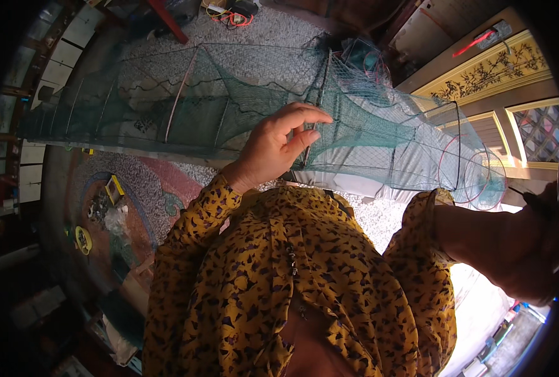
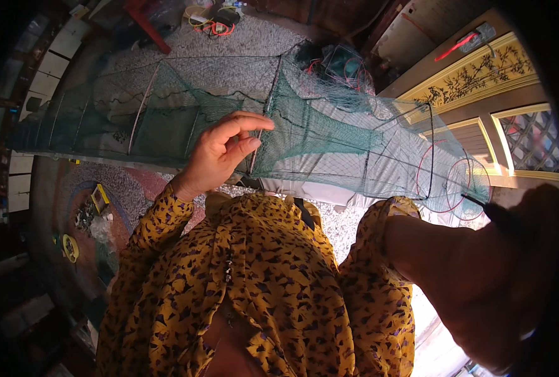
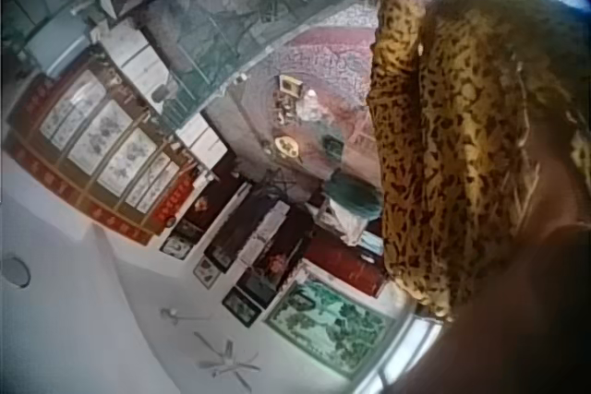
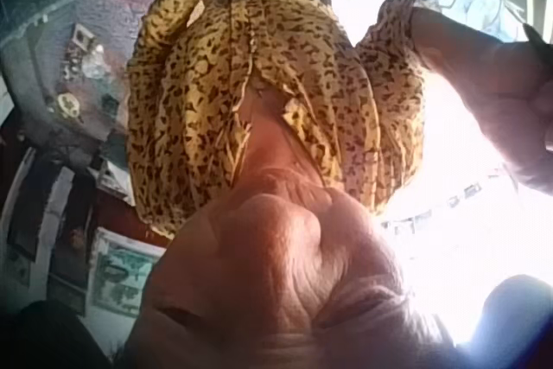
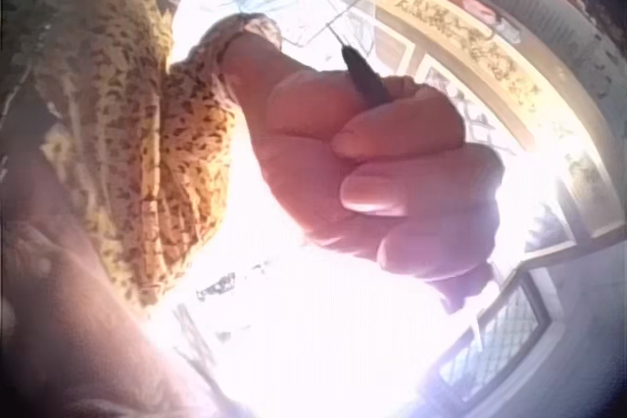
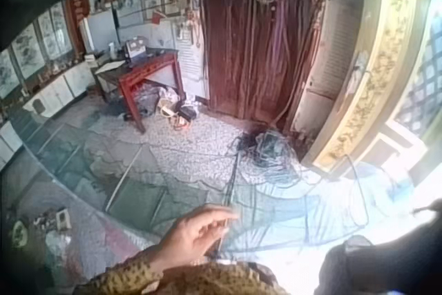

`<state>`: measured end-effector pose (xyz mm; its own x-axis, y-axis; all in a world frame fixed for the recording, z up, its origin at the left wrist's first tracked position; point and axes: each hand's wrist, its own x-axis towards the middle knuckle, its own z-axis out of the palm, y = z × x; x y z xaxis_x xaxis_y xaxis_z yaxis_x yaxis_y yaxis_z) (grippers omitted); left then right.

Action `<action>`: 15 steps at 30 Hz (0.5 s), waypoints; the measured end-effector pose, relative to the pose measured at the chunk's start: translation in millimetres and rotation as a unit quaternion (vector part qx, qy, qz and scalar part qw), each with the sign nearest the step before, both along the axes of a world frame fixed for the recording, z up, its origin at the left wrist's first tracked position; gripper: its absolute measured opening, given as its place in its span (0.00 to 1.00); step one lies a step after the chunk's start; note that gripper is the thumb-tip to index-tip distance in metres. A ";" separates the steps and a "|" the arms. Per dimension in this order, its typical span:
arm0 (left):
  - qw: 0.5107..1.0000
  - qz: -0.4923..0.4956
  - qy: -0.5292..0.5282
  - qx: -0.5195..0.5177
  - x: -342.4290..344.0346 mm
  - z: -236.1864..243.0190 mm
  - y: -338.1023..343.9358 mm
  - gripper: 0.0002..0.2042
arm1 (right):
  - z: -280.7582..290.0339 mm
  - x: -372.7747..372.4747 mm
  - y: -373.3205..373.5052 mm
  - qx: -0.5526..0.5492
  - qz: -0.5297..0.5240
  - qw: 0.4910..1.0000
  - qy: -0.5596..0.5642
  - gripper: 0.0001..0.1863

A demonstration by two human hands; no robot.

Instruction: The person repairs a green mesh fishing net by hand, using a needle to weave through the net along a metal frame.

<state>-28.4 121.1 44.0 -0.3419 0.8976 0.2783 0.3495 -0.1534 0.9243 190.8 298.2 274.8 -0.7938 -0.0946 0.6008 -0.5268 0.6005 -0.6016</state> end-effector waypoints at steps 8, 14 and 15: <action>0.994 0.034 0.099 0.010 -0.8 3.9 -21.9 0.04 | -133.6 -82.9 -21.7 0.141 -0.308 0.933 -0.126 0.03; 0.993 0.040 0.103 -0.043 5.3 6.2 -28.7 0.05 | -175.4 -77.7 -27.3 0.205 -0.322 0.901 -0.208 0.05; 0.993 0.039 0.098 -0.048 5.0 5.2 -28.6 0.04 | -179.7 -77.8 -27.7 0.200 -0.320 0.906 -0.192 0.05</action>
